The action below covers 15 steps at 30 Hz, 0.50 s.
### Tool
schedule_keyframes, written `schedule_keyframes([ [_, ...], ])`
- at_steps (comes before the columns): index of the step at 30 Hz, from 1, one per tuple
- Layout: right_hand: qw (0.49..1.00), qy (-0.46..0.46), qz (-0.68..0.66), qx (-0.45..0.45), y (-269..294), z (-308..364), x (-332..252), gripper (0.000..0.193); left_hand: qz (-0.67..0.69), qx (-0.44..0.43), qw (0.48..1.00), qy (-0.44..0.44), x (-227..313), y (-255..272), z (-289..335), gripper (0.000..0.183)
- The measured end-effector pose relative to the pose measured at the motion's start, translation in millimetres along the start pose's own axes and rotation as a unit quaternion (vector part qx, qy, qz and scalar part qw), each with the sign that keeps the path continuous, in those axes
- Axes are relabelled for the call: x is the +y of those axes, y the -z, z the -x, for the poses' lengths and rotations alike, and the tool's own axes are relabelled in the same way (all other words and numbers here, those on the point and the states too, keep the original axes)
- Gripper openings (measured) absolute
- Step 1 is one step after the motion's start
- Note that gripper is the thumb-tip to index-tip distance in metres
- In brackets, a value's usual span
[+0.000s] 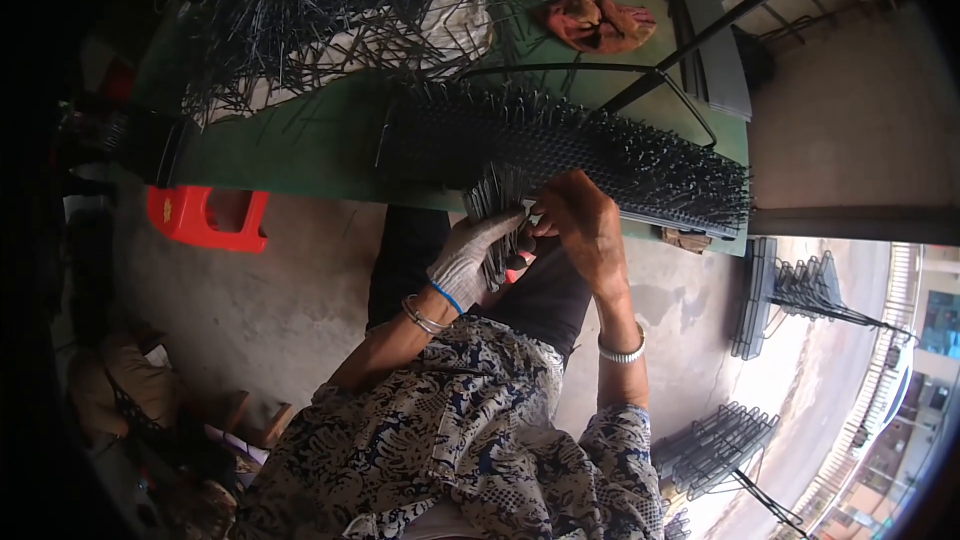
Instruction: Inserting metal wire spikes into plastic strips to assemble bird deterrents.
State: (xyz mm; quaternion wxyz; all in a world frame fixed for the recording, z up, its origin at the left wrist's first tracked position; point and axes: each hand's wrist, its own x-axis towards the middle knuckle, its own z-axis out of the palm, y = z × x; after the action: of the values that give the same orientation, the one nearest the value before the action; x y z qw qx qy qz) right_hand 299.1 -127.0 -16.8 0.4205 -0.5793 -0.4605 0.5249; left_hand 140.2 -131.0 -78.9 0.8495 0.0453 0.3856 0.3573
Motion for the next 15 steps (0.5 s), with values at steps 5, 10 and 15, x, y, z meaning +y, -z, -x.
schedule_keyframes([
  [5,0.992,0.042,0.072,0.094,6.5,6.1,-5.3,0.006,0.026,0.005,0.999,-0.022,2.7,-1.3,1.9,0.022],
  [10,0.939,0.182,0.16,0.244,15.2,-11.0,-2.2,0.006,0.066,-0.014,0.997,-0.034,-2.5,4.6,-5.4,0.021],
  [15,0.919,0.234,0.149,0.281,10.5,-42.2,10.1,0.004,0.035,-0.003,0.999,-0.004,-4.4,2.0,-3.2,0.018],
])
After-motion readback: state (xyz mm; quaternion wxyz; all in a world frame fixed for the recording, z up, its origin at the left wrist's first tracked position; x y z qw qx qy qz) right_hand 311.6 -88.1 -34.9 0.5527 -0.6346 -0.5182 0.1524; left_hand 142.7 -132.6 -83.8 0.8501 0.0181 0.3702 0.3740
